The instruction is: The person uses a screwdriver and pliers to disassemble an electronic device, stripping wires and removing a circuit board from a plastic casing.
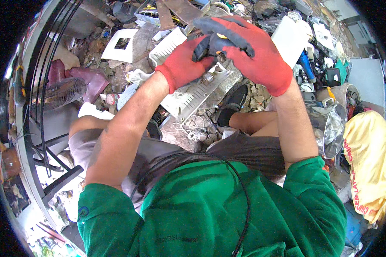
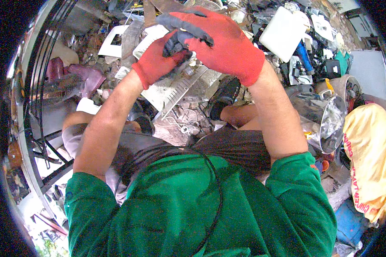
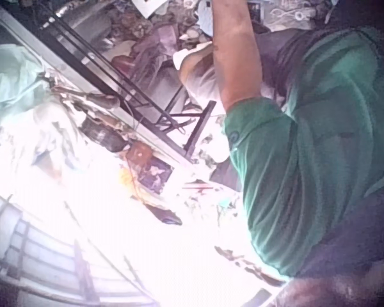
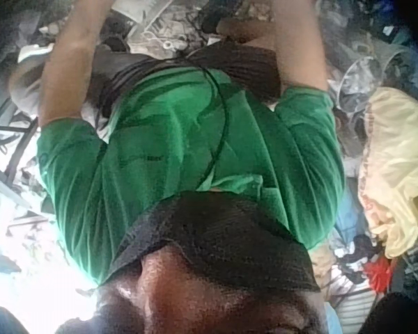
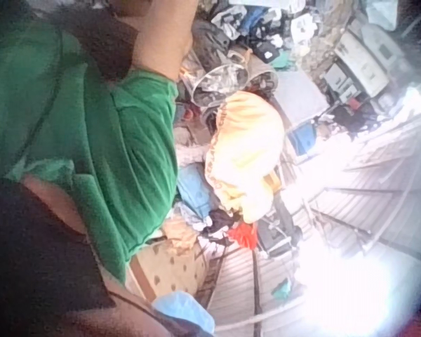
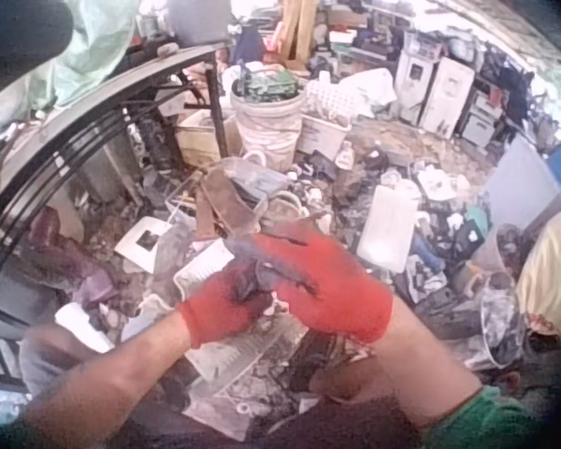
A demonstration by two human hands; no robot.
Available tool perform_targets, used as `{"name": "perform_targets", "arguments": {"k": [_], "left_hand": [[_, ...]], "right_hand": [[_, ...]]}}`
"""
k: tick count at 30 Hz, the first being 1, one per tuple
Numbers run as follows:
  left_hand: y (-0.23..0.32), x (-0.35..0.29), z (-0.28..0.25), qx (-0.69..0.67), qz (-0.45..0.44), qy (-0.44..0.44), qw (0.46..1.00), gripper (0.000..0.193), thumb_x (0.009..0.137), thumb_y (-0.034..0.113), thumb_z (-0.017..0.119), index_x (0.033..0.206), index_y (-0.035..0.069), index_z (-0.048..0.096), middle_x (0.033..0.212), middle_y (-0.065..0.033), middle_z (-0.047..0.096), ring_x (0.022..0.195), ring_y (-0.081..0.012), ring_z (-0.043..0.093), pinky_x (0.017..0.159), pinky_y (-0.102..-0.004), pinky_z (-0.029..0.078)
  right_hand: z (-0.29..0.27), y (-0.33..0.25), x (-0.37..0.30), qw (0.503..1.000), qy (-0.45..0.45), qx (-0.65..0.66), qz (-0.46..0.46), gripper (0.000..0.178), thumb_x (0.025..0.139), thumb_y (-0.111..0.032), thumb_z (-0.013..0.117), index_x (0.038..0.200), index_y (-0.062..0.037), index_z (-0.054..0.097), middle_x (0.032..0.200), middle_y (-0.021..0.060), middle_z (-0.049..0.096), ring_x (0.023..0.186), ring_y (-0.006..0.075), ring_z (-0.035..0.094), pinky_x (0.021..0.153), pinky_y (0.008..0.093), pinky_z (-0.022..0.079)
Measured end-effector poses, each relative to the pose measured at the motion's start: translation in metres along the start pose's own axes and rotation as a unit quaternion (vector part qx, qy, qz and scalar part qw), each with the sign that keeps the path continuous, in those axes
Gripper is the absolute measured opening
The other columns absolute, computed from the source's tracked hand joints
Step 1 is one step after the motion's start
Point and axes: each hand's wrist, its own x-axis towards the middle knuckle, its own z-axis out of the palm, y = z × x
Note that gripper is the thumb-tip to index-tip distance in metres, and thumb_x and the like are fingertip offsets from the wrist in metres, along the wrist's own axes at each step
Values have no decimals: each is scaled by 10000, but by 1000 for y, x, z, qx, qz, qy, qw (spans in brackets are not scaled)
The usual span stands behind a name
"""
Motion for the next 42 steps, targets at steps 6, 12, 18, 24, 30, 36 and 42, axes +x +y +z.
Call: {"name": "perform_targets", "arguments": {"k": [6, 12, 18, 24, 30, 36, 42], "left_hand": [[-4, -1, 3, -71, 23, 60, 995, 564, 747, 245, 804, 1233, 74, 572, 1063, -117, 686, 982, -219, 653, 880, -349, 505], [4, 3, -2, 22, 6, 9, 1000, 543, 753, 206, 803, 1227, 72, 575, 1016, -85, 704, 938, -211, 668, 856, -339, 515], [-1, 1, -4, 13, 16, 44, 999, 433, 791, 188, 773, 1167, 67, 596, 1000, -87, 698, 938, -198, 665, 815, -338, 528], [-4, 5, -9, 17, -2, -14, 1000, 430, 794, 254, 770, 1134, 49, 606, 963, -102, 702, 907, -207, 673, 812, -349, 529], [-12, 1, -3, 70, 68, 18, 995, 476, 768, 235, 775, 1178, 64, 603, 970, -111, 706, 903, -220, 677, 831, -352, 523], [-7, 6, -6, 8, -15, -12, 1000, 578, 755, 238, 796, 1258, 75, 562, 1057, -105, 694, 954, -212, 670, 861, -353, 518], [-18, 0, 4, -15, 23, 26, 999, 668, 740, 267, 821, 1306, 82, 519, 1125, -118, 669, 1008, -230, 651, 895, -358, 505]], "right_hand": [[14, -6, 4, 998, 52, 17, -17, 495, 818, -183, 625, 1296, -66, 571, 1184, 181, 616, 1074, 345, 600, 945, 394, 473], [5, 0, 1, 999, 28, 9, 40, 422, 822, -171, 659, 1222, -38, 629, 1159, 152, 624, 1067, 295, 602, 947, 364, 464], [13, -5, 2, 997, 51, 54, 13, 416, 829, -161, 651, 1229, -48, 631, 1171, 144, 623, 1055, 289, 609, 929, 354, 475], [7, -5, 1, 996, 23, 59, 66, 430, 815, -185, 672, 1232, -87, 641, 1172, 131, 605, 1078, 283, 591, 954, 368, 458], [16, -8, 2, 998, 50, 16, -15, 451, 798, -172, 671, 1235, -67, 631, 1190, 150, 602, 1081, 295, 592, 956, 380, 458], [11, 4, 0, 994, 55, 78, 54, 468, 801, -205, 689, 1246, -74, 624, 1167, 142, 603, 1065, 299, 594, 951, 376, 459], [13, -10, 2, 998, 45, 23, 29, 461, 825, -183, 672, 1264, -63, 604, 1158, 141, 616, 1088, 272, 595, 944, 370, 469]]}}
